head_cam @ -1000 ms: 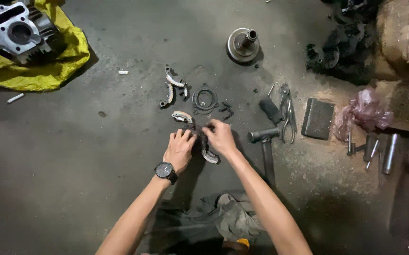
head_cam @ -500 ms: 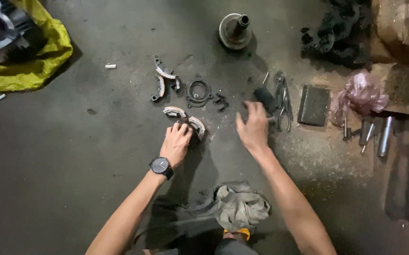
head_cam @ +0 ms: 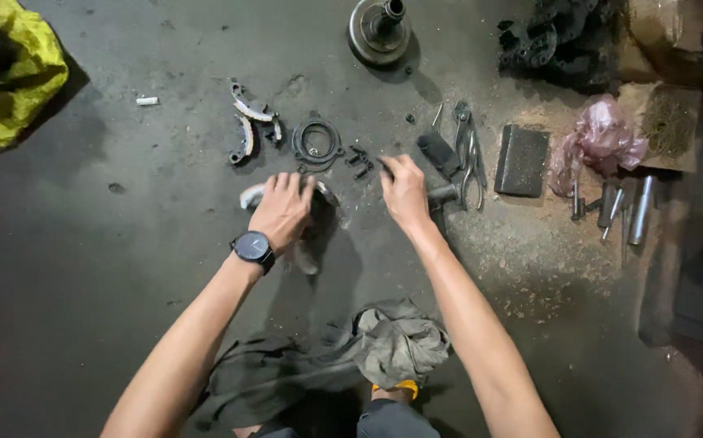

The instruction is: The person assembles mechanical parts on the floor, using a hammer to tap components into place and pliers to adjust small pieces. They handle a circular metal housing, brake shoes, and various small fasteners, arranging them methodically.

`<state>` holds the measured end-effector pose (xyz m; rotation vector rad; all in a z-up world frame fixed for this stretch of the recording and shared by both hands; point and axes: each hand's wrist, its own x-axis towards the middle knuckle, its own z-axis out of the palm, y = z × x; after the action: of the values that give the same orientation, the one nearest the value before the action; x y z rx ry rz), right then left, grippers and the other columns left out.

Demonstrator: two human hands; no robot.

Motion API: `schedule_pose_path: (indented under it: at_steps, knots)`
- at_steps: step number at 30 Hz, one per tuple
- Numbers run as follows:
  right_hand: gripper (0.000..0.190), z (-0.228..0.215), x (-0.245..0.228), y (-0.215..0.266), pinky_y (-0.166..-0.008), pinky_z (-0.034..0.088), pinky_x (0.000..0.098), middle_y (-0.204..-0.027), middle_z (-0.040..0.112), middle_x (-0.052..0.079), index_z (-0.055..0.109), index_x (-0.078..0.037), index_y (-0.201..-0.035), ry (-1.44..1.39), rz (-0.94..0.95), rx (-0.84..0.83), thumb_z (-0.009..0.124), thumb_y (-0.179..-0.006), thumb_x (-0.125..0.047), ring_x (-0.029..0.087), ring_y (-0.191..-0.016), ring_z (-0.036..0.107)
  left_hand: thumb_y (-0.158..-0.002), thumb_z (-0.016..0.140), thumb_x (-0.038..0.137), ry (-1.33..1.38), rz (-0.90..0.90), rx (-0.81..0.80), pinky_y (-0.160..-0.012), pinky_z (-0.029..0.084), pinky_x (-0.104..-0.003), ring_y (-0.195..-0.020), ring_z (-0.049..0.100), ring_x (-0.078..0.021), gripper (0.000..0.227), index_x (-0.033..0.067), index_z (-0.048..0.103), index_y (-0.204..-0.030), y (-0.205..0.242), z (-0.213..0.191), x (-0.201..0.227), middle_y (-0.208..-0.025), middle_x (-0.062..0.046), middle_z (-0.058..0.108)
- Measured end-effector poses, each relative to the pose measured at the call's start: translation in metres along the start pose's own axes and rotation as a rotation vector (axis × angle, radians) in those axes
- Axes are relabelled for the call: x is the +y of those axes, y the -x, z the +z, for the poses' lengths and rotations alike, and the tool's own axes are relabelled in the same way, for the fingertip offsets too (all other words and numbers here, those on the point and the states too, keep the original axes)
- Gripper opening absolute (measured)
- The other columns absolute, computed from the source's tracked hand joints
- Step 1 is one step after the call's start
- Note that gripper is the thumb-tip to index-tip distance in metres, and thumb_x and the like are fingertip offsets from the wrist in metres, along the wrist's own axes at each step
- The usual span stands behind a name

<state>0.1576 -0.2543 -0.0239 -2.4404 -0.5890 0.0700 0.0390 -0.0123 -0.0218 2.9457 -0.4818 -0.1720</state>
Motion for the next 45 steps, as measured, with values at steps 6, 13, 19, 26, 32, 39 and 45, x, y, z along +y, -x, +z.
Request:
schedule_pose_path:
  at_steps: [6,13,19,26,32,39,45]
  knots:
    - [0.029,0.013,0.003,-0.015,-0.083,0.053,0.0473,-0.101,0.065,0.022,0.073,-0.002,-0.114,0.065,0.006,-0.108,0.072,-0.085,-0.004,0.042,-0.096,0.065,-0.073,0.082,0.038,0.236,-0.317,0.076,-0.091,0.044,-0.046,-0.109,0.053,-0.0357,0.082,-0.0054,0.053,-0.137,0.013,0.003,0.023,-0.113,-0.020,0.058]
    - [0.023,0.012,0.017,0.004,-0.072,0.057,0.0360,-0.092,0.074,0.014,0.074,0.000,-0.108,-0.211,0.185,-0.121,0.074,-0.090,-0.014,0.024,-0.081,0.072,-0.077,0.079,0.028,0.303,-0.368,0.178,-0.095,0.044,-0.047,-0.113,0.053,-0.0356,0.070,-0.0029,0.054,-0.135,0.016,-0.007,0.027,-0.120,-0.018,0.058]
    - [0.020,0.015,0.005,0.047,-0.062,0.053,0.0265,-0.083,0.074,0.005,0.075,0.002,-0.107,-0.849,0.529,-0.414,0.067,-0.099,-0.015,0.010,-0.068,0.066,-0.092,0.071,0.011,0.892,-0.390,0.504,-0.090,0.053,-0.039,-0.104,0.065,-0.0327,0.032,0.0020,0.068,-0.122,0.006,0.008,0.050,-0.115,-0.017,0.068]
    - [0.016,0.021,-0.015,0.055,-0.070,0.056,0.0261,-0.090,0.074,0.004,0.072,0.002,-0.106,-0.835,0.406,-0.446,0.071,-0.094,-0.008,0.008,-0.078,0.067,-0.091,0.075,0.018,1.603,-0.714,0.277,-0.065,0.054,-0.027,-0.070,0.067,-0.0105,0.022,-0.0011,0.079,-0.102,0.002,0.039,0.062,-0.083,-0.005,0.077]
    - [0.021,-0.009,-0.081,0.048,-0.077,0.060,0.0273,-0.096,0.077,0.007,0.073,0.001,-0.107,-0.603,0.202,-0.290,0.075,-0.087,-0.005,0.010,-0.085,0.073,-0.092,0.075,0.019,1.836,-0.794,0.228,-0.066,0.053,-0.024,-0.072,0.065,-0.0058,0.021,-0.0006,0.079,-0.100,0.009,0.056,0.056,-0.085,-0.001,0.076]
    - [0.018,-0.009,-0.074,0.034,-0.067,0.057,0.0294,-0.089,0.075,0.011,0.074,0.000,-0.101,-0.341,0.119,-0.200,0.078,-0.085,-0.010,0.015,-0.073,0.072,-0.094,0.072,0.021,1.449,-0.675,0.329,-0.075,0.055,-0.028,-0.081,0.069,-0.0135,0.024,0.0006,0.077,-0.107,0.016,0.016,0.029,-0.094,-0.008,0.077]
    - [0.019,0.018,-0.052,0.028,-0.070,0.057,0.0360,-0.092,0.069,0.015,0.072,0.000,-0.099,-0.160,-0.097,-0.167,0.078,-0.084,-0.009,0.028,-0.079,0.072,-0.075,0.081,0.025,0.416,-0.325,0.223,-0.094,0.045,-0.048,-0.120,0.051,-0.0388,0.071,-0.0025,0.056,-0.136,0.009,-0.025,0.014,-0.133,-0.022,0.056]
